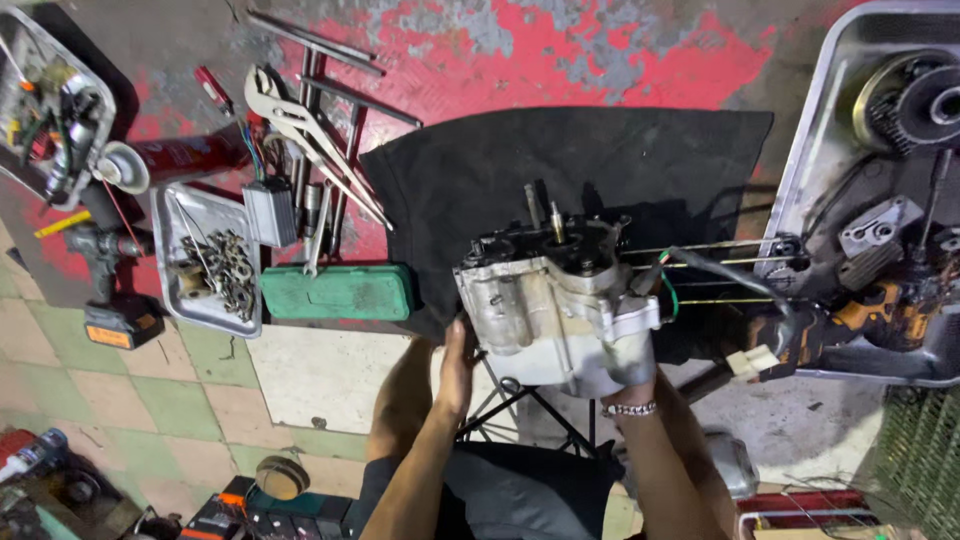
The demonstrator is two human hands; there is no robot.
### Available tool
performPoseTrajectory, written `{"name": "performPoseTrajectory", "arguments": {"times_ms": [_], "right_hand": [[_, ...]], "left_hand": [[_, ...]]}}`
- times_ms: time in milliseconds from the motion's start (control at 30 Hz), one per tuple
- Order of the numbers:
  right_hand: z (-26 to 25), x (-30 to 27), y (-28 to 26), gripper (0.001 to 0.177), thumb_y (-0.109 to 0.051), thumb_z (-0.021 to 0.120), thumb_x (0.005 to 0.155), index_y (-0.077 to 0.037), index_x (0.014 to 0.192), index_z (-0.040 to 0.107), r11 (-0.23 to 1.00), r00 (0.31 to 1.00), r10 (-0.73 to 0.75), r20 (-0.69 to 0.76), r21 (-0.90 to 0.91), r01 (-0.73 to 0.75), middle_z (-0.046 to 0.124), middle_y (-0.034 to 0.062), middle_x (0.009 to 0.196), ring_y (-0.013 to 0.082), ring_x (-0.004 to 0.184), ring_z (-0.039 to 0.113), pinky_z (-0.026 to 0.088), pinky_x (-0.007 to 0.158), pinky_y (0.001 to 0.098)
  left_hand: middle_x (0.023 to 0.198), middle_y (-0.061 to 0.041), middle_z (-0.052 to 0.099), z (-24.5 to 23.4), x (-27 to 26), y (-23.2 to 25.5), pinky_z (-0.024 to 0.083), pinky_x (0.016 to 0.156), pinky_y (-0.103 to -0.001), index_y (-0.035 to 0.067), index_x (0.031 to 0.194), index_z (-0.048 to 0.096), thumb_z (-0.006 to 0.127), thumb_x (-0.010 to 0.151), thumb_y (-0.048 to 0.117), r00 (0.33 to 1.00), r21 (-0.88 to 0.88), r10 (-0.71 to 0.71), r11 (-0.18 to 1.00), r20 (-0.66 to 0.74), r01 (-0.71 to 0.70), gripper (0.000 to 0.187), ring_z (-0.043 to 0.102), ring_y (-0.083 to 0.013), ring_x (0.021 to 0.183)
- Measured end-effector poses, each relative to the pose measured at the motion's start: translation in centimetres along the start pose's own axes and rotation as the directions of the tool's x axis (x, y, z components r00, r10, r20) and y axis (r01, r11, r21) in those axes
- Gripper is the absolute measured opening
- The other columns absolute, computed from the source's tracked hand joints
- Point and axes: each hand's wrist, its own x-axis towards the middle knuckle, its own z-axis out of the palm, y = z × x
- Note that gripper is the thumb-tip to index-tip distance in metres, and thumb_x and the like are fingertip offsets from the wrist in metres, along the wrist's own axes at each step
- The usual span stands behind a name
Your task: The person works on a small engine block placed on a workbench, using a T-handle wrench, a rubber mallet, and a cordless impact driver to loosen and remove bolts. The person repeatedly taps the engine casing with the mallet and rotates the engine to access different sides while removing fasteners.
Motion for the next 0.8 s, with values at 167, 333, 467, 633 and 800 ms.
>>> {"name": "performPoseTrajectory", "arguments": {"times_ms": [167,333,467,633,800], "right_hand": [[0.6,-1.2,-5.7,0.052,-0.041,0.045,0.103,-0.007,0.142,0.052,0.396,0.834,0.550,0.047,0.865,-0.310,0.062,0.0092,0.136,0.0254,0.121,0.061,0.051,0.102,0.0422],[0.6,-1.1,-7.6,0.061,-0.052,0.044,0.105,-0.007,0.145,0.049,0.320,0.787,0.612,0.072,0.888,-0.330,0.059,0.0120,0.140,0.0287,0.127,0.057,0.048,0.104,0.0486],[0.8,-2.7,-6.4,0.075,-0.066,0.042,0.095,-0.011,0.146,0.047,0.155,0.681,0.715,0.158,0.914,-0.375,0.058,0.0077,0.142,0.0284,0.128,0.057,0.049,0.105,0.0491],[1.1,-2.6,-6.4,0.077,-0.066,0.043,0.095,-0.012,0.150,0.044,0.237,0.705,0.688,0.175,0.863,-0.446,0.054,0.0085,0.148,0.0291,0.136,0.052,0.044,0.111,0.0502],[-0.1,-1.5,-10.2,0.075,-0.064,0.037,0.094,-0.016,0.151,0.041,0.305,0.705,0.680,0.201,0.797,-0.521,0.050,0.0080,0.149,0.0306,0.137,0.049,0.042,0.108,0.0555]], "left_hand": [[0.161,-0.011,0.042,2.2,0.4,-1.1,0.029,0.118,-0.047,0.010,0.159,0.033,0.036,0.094,0.071,0.987,-0.181,-0.129,0.973,0.096,0.145,0.089,0.040,-0.0282,0.145],[0.158,-0.015,0.044,3.2,-0.1,1.0,0.032,0.117,-0.051,0.013,0.161,0.033,0.034,0.093,0.075,0.976,-0.148,-0.214,0.964,0.046,0.219,0.092,0.043,-0.0326,0.142],[0.160,-0.012,0.042,3.3,-0.7,3.3,0.031,0.114,-0.053,0.019,0.161,0.029,0.033,0.090,0.075,0.982,-0.057,-0.186,0.981,0.019,0.187,0.090,0.042,-0.0343,0.141],[0.167,-0.006,0.029,1.6,-0.9,4.0,0.023,0.119,-0.044,0.022,0.163,0.019,0.040,0.091,0.073,0.990,0.068,-0.019,0.998,0.142,0.010,0.091,0.029,-0.0243,0.150],[0.169,-0.010,0.026,0.5,-0.8,2.9,0.024,0.120,-0.041,0.017,0.164,0.019,0.058,0.092,0.061,0.967,0.026,0.123,0.991,0.221,-0.132,0.093,0.029,-0.0251,0.152]]}}
